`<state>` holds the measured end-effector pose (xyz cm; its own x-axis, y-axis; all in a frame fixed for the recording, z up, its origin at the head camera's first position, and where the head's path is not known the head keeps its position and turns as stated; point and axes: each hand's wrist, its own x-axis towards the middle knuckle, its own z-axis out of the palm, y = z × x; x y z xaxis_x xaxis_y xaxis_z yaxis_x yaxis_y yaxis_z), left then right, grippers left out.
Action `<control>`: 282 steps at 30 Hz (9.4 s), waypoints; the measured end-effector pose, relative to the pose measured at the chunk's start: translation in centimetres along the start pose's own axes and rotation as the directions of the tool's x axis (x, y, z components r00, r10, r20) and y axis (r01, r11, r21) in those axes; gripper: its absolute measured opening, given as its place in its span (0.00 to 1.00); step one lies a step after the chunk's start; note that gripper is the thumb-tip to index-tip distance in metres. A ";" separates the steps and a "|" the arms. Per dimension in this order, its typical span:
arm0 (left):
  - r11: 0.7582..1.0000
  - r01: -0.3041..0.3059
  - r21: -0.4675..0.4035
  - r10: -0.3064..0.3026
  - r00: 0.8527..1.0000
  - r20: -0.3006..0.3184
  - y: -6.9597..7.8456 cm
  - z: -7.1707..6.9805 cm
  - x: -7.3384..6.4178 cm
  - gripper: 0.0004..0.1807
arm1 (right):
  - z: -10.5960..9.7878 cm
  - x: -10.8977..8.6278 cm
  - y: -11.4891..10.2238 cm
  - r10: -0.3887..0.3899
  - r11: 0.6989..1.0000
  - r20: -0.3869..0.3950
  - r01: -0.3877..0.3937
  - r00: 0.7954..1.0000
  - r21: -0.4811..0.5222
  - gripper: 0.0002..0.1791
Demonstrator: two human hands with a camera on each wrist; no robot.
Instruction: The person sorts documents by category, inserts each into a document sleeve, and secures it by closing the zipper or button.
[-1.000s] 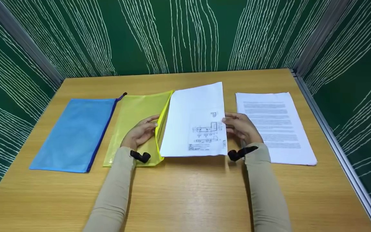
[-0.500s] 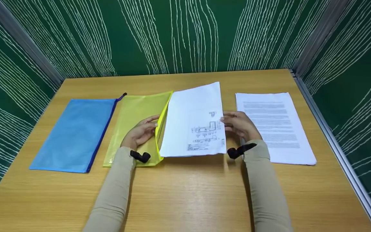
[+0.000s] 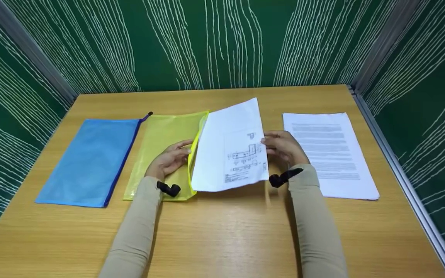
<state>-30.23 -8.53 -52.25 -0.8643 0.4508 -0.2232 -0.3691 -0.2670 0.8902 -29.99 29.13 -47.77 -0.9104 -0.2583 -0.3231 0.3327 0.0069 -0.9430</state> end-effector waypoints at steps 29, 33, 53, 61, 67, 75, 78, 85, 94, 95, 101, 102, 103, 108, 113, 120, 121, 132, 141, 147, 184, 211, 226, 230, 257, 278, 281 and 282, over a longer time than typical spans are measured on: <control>0.988 0.032 0.149 -0.027 0.999 -0.034 0.4 1.0 -0.1 0.28 | 1.2 0.7 0.0 0.003 1.000 0.029 -0.003 1.000 0.000 0.33; 0.987 0.037 0.153 -0.031 0.999 -0.040 0.4 1.1 0.0 0.28 | 1.4 0.8 0.1 0.016 1.000 0.020 -0.017 1.000 0.015 0.33; 0.991 0.024 0.130 -0.018 0.999 -0.045 0.3 1.2 0.4 0.28 | 3.8 1.9 1.0 0.037 0.996 0.014 -0.038 0.999 0.082 0.34; 0.993 0.020 0.118 -0.016 0.999 -0.037 0.3 1.3 0.3 0.28 | 4.4 2.4 1.4 0.060 0.992 -0.014 -0.058 0.998 0.113 0.31; 0.993 0.028 0.114 -0.023 0.999 -0.043 0.2 1.3 0.4 0.28 | 4.8 2.7 1.8 0.048 0.993 0.010 -0.049 0.999 0.110 0.33; 0.995 0.032 0.099 -0.026 0.998 -0.055 0.1 1.3 0.4 0.28 | 5.4 2.9 1.9 0.063 0.994 -0.009 -0.062 0.998 0.090 0.32; 0.995 0.029 0.096 -0.023 0.998 -0.058 0.2 1.4 0.4 0.29 | 5.8 3.0 1.9 0.071 0.995 -0.015 -0.070 0.997 0.077 0.31; 0.996 0.026 0.091 -0.021 0.998 -0.065 0.1 1.7 0.6 0.29 | 6.7 3.5 2.1 0.072 0.994 0.002 -0.072 0.997 0.087 0.32; 0.996 0.017 0.085 -0.012 0.998 -0.057 -0.1 1.5 0.7 0.29 | 7.6 3.8 2.1 0.073 0.993 0.008 -0.073 0.997 0.097 0.31; 0.996 0.017 0.083 -0.012 0.998 -0.057 -0.1 1.5 0.7 0.29 | 7.7 3.9 2.2 0.066 0.993 0.008 -0.066 0.998 0.099 0.30; 0.997 0.018 0.070 -0.014 0.998 -0.058 0.0 1.5 0.6 0.28 | 8.3 4.2 2.3 0.054 0.992 0.001 -0.054 0.999 0.114 0.31; 0.997 0.018 0.070 -0.013 0.998 -0.059 0.0 1.5 0.6 0.29 | 8.4 4.2 2.3 0.059 0.992 -0.002 -0.058 0.998 0.116 0.31; 0.998 0.017 0.067 -0.013 0.998 -0.060 0.0 1.5 0.6 0.28 | 8.5 4.2 2.3 0.061 0.991 -0.005 -0.060 0.998 0.118 0.31; 0.997 0.014 0.073 -0.010 0.998 -0.058 -0.1 1.5 0.6 0.28 | 9.0 4.4 2.3 0.069 0.991 -0.009 -0.067 0.998 0.112 0.29; 0.998 0.012 0.069 -0.008 0.998 -0.058 0.0 1.6 0.6 0.29 | 9.6 4.6 2.1 0.108 0.989 -0.019 -0.106 0.994 0.106 0.28; 0.998 0.017 0.059 -0.012 0.998 -0.069 0.1 1.7 0.6 0.29 | 10.2 4.6 2.1 0.114 0.985 -0.027 -0.110 0.993 0.132 0.30; 0.998 0.017 0.058 -0.013 0.998 -0.067 0.1 1.7 0.7 0.29 | 10.3 4.7 2.1 0.107 0.985 -0.027 -0.103 0.994 0.137 0.29; 0.996 0.012 0.085 -0.008 0.999 -0.045 -0.1 1.5 0.6 0.28 | 11.3 5.0 2.6 0.059 0.991 0.009 -0.059 0.998 0.117 0.30; 0.997 0.015 0.072 -0.012 0.999 -0.046 -0.2 1.6 0.6 0.28 | 12.1 5.2 2.5 0.090 0.990 -0.027 -0.087 0.996 0.107 0.29; 0.998 0.015 0.059 -0.013 0.999 -0.033 -0.2 1.7 0.7 0.28 | 13.0 5.4 2.3 0.087 0.994 -0.043 -0.084 0.995 0.073 0.27; 0.998 0.021 0.061 -0.017 0.998 -0.052 -0.3 2.1 0.7 0.29 | 16.2 6.1 2.0 0.058 0.998 -0.105 -0.058 0.993 0.002 0.15; 1.000 0.013 0.008 -0.013 1.000 -0.018 -0.8 1.6 0.8 0.29 | 16.3 6.0 2.5 0.058 0.998 -0.058 -0.060 0.997 -0.031 0.17; 1.000 0.018 -0.012 -0.019 0.999 -0.028 -1.3 1.7 0.9 0.28 | 14.0 5.3 3.0 0.053 0.999 0.008 -0.053 0.999 -0.004 0.20; 0.999 -0.007 0.049 0.008 1.000 -0.016 -1.3 2.0 0.9 0.28 | 13.2 5.1 2.7 0.050 0.999 0.003 -0.050 0.999 0.000 0.20; 0.826 0.035 0.562 0.007 0.997 -0.072 0.8 4.4 1.2 0.29 | 9.6 5.9 0.4 0.055 0.987 -0.062 -0.064 0.997 -0.148 0.22; 0.172 0.109 0.979 0.026 0.993 -0.115 3.8 1.6 5.0 0.34 | 11.5 9.7 -1.2 -0.149 0.806 -0.082 0.073 0.986 -0.587 0.24; 0.131 0.152 0.980 0.014 0.988 -0.155 3.6 1.2 5.0 0.37 | 11.8 10.2 -0.7 -0.184 0.757 -0.049 0.110 0.982 -0.644 0.24; 0.125 0.159 0.979 0.012 0.987 -0.162 3.5 1.1 5.0 0.37 | 11.9 10.4 -0.6 -0.184 0.752 -0.047 0.110 0.982 -0.649 0.24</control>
<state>-35.46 -6.25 -49.77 -0.9127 0.3034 -0.2737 0.1509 0.8728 0.4642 -36.71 14.91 -49.64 -0.9667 -0.2096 -0.1471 -0.0097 0.6040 -0.7969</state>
